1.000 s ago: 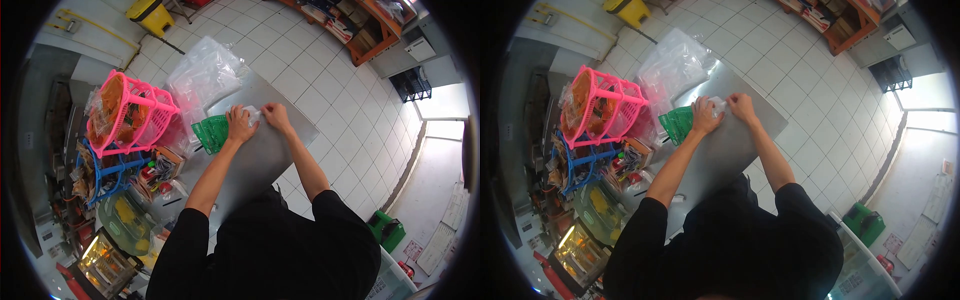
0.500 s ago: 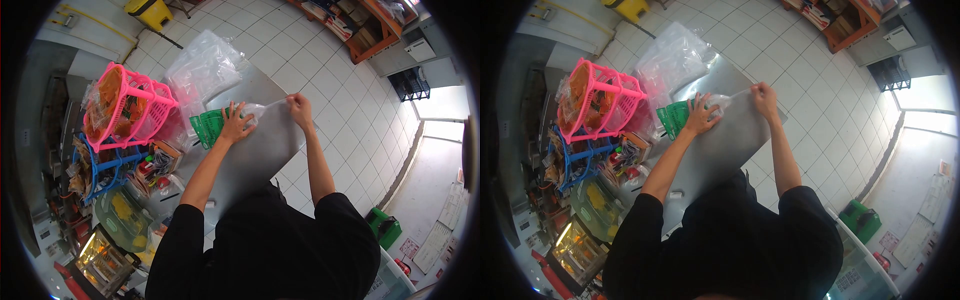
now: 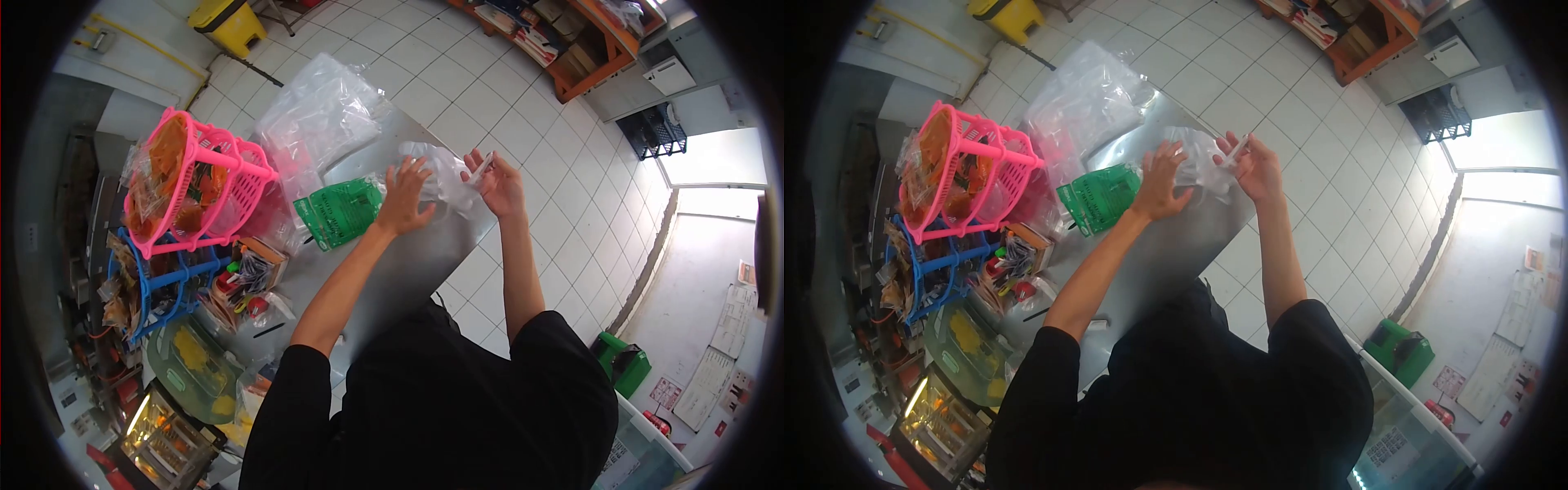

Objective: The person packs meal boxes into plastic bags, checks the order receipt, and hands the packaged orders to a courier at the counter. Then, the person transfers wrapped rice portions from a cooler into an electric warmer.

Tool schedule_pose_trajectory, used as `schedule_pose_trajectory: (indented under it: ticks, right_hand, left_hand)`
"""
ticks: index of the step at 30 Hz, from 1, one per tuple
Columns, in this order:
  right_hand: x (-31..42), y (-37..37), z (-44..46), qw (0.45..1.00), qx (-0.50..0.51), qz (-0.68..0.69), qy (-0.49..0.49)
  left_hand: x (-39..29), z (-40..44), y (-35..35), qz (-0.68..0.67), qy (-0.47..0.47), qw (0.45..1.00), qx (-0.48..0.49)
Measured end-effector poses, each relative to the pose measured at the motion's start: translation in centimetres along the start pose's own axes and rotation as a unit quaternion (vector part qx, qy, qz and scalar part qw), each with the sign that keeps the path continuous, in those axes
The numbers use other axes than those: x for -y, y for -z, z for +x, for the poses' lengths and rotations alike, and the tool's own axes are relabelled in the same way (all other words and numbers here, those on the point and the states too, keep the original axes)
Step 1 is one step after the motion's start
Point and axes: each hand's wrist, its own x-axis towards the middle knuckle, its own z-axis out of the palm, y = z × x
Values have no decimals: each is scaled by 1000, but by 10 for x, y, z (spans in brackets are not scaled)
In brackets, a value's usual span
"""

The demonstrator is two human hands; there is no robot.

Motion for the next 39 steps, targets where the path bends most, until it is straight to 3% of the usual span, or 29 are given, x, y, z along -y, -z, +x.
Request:
schedule_pose_trajectory:
  ticks: [1,4,7,10,13,16,20,21,24,27,30,33,36,39]
  right_hand:
    - [-1,6,-3,997,-12,61,-37]
    - [1,50,-5,978,-54,200,6]
    - [15,76,-18,963,24,268,11]
    - [10,61,-31,977,-164,43,127]
    - [-7,89,-30,978,-46,-141,148]
    - [-41,63,-37,984,-89,-157,3]
    - [-82,71,-36,963,-65,-257,-37]
    - [-87,79,-30,978,-24,-206,10]
    - [-74,86,-25,886,-101,-452,-23]
    - [-76,73,-30,838,-87,-538,-15]
    - [-87,64,-25,743,34,-666,60]
    - [-87,20,-27,606,149,-739,-254]
    - [-125,14,-45,721,213,-642,-152]
    - [-171,-12,-77,803,341,-426,-239]
  left_hand:
    - [-13,6,0,-20,-13,1000,-6]
    - [-36,27,-10,-297,9,951,88]
    - [-32,14,-30,-289,28,956,52]
    - [-30,-4,-28,-506,225,827,98]
    - [-27,-18,-13,-609,325,720,68]
    - [-22,-31,3,-546,347,762,31]
    - [1,-53,23,-506,355,784,50]
    - [4,-59,27,-524,347,777,44]
    - [9,-70,38,-507,359,783,18]
    - [19,-87,47,-490,399,773,56]
    - [16,-102,57,-512,431,739,73]
    - [6,-119,76,-526,443,723,68]
    - [-19,-133,108,-540,448,712,36]
    - [-50,-161,135,-565,402,719,-51]
